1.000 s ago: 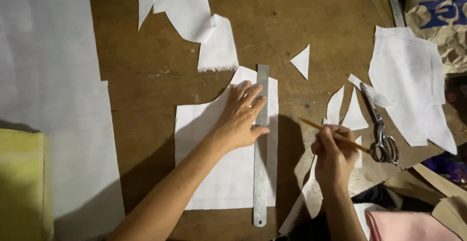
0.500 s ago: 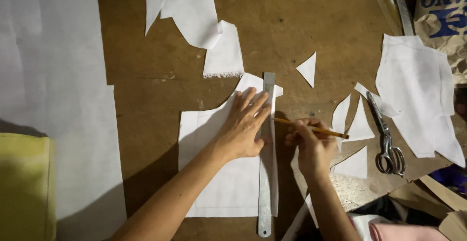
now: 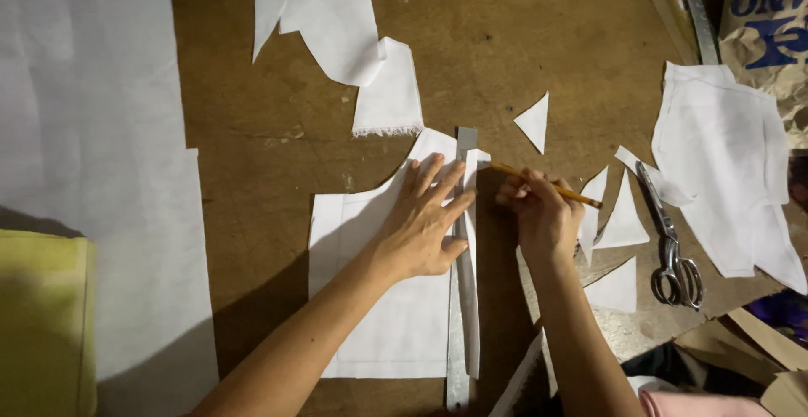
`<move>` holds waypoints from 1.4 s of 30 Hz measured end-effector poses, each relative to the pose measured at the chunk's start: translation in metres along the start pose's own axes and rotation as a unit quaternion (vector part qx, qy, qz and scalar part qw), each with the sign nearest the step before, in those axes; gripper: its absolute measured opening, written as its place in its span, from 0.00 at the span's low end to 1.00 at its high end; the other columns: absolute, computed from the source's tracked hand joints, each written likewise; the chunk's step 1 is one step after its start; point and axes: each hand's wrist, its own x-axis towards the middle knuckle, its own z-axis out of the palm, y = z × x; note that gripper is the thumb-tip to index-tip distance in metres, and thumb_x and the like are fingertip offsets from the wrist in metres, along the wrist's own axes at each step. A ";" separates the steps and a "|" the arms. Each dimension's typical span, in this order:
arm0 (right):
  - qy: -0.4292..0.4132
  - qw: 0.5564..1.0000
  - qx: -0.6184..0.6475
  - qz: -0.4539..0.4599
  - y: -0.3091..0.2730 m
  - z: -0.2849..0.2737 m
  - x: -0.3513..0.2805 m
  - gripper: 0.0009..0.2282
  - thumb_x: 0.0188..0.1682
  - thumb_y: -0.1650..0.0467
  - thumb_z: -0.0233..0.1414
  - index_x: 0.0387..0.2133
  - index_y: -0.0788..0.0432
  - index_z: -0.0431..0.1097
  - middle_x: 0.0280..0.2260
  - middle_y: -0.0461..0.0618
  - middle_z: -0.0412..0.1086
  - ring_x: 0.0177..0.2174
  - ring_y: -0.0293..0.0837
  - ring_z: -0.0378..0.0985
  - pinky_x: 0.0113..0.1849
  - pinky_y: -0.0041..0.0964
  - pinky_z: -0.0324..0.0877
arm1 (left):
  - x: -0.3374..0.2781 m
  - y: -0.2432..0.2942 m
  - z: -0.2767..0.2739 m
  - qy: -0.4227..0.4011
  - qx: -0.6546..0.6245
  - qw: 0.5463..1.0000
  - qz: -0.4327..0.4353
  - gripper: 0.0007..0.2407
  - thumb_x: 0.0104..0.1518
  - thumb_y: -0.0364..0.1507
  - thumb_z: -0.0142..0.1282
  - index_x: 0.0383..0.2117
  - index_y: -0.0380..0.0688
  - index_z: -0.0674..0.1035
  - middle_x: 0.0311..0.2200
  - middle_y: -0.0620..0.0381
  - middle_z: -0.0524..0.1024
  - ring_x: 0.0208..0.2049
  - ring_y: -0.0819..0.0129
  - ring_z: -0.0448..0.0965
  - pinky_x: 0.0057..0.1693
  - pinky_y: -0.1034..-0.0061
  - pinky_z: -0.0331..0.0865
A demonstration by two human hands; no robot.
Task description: Cutting a fabric pattern piece with scissors and marking lines using a ruler and pencil
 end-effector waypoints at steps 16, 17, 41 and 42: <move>-0.010 0.997 -0.029 0.076 0.017 -0.028 0.042 0.04 0.50 0.76 0.58 0.31 0.65 0.69 0.27 0.66 0.76 0.25 0.56 0.85 0.30 0.53 0.84 | 0.001 0.001 -0.008 -0.003 -0.006 1.000 0.001 0.39 0.43 0.46 0.66 0.62 0.35 0.69 0.66 0.40 0.64 0.71 0.39 0.52 0.72 0.43 0.43; -0.009 0.997 -0.023 0.075 0.016 -0.027 0.041 0.04 0.50 0.77 0.57 0.30 0.65 0.69 0.27 0.66 0.76 0.25 0.57 0.84 0.30 0.53 0.84 | 0.000 0.001 -0.009 -0.005 -0.010 1.000 0.001 0.39 0.43 0.47 0.65 0.62 0.36 0.70 0.66 0.40 0.64 0.71 0.38 0.52 0.72 0.42 0.43; 0.012 0.997 -0.023 0.077 0.014 -0.015 0.035 0.10 0.46 0.80 0.59 0.22 0.60 0.64 0.24 0.66 0.72 0.23 0.60 0.82 0.26 0.54 0.81 | 0.001 0.002 -0.008 -0.001 0.005 1.000 0.017 0.37 0.45 0.51 0.64 0.60 0.39 0.73 0.65 0.42 0.66 0.69 0.35 0.53 0.70 0.38 0.45; 0.015 0.997 -0.026 0.072 0.014 -0.013 0.034 0.09 0.45 0.80 0.59 0.22 0.61 0.64 0.24 0.66 0.72 0.23 0.61 0.82 0.26 0.53 0.81 | 0.002 0.002 -0.008 -0.001 0.010 1.000 0.015 0.37 0.45 0.52 0.63 0.60 0.39 0.73 0.66 0.42 0.65 0.70 0.35 0.52 0.70 0.38 0.45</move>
